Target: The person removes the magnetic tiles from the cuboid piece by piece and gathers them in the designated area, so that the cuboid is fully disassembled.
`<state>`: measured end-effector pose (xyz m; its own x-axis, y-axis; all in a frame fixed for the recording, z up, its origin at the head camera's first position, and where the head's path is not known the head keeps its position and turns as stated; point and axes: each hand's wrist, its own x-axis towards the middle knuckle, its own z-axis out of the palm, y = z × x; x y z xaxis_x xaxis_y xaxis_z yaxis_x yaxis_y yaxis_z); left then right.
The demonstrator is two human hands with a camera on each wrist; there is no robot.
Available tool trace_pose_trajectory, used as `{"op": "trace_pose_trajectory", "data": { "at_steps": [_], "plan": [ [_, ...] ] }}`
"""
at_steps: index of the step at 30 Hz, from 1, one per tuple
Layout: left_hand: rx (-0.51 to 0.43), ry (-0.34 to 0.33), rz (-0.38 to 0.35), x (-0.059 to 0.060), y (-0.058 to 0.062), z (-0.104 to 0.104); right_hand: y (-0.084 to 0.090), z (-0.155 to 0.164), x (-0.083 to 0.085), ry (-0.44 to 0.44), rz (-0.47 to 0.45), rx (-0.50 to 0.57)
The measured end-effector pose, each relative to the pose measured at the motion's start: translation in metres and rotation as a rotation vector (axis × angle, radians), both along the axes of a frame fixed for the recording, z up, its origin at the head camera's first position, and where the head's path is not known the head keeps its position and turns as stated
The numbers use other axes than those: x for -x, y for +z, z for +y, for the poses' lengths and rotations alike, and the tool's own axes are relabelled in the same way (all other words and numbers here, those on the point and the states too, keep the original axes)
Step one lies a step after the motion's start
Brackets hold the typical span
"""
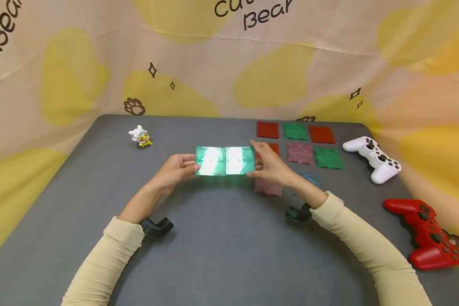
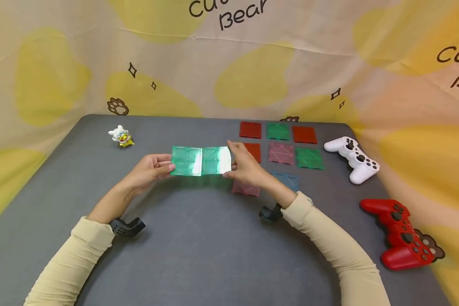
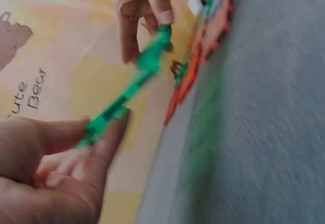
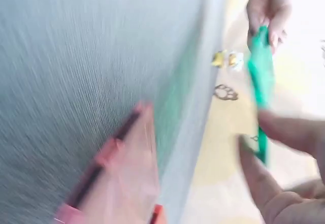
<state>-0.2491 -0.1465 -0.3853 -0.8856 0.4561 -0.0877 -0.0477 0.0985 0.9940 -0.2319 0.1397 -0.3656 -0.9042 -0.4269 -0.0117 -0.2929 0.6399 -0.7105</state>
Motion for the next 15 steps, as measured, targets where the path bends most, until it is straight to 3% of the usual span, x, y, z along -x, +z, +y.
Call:
{"op": "trace_pose_trajectory", "data": {
  "at_steps": [3,5,11,15],
  "plan": [
    [-0.070,0.008,0.030,-0.002,0.010,0.010,0.002,0.017,-0.007,-0.104,-0.149,0.323],
    [-0.095,-0.010,0.044,-0.005,0.016,0.019,0.004,0.027,-0.012,-0.144,-0.218,0.474],
    [-0.103,-0.037,0.040,-0.009,0.019,0.042,0.011,0.069,-0.030,-0.262,-0.232,0.600],
    [-0.092,-0.033,0.012,-0.013,0.015,0.044,0.014,0.125,-0.046,-0.330,-0.235,0.753]
  ]
}}
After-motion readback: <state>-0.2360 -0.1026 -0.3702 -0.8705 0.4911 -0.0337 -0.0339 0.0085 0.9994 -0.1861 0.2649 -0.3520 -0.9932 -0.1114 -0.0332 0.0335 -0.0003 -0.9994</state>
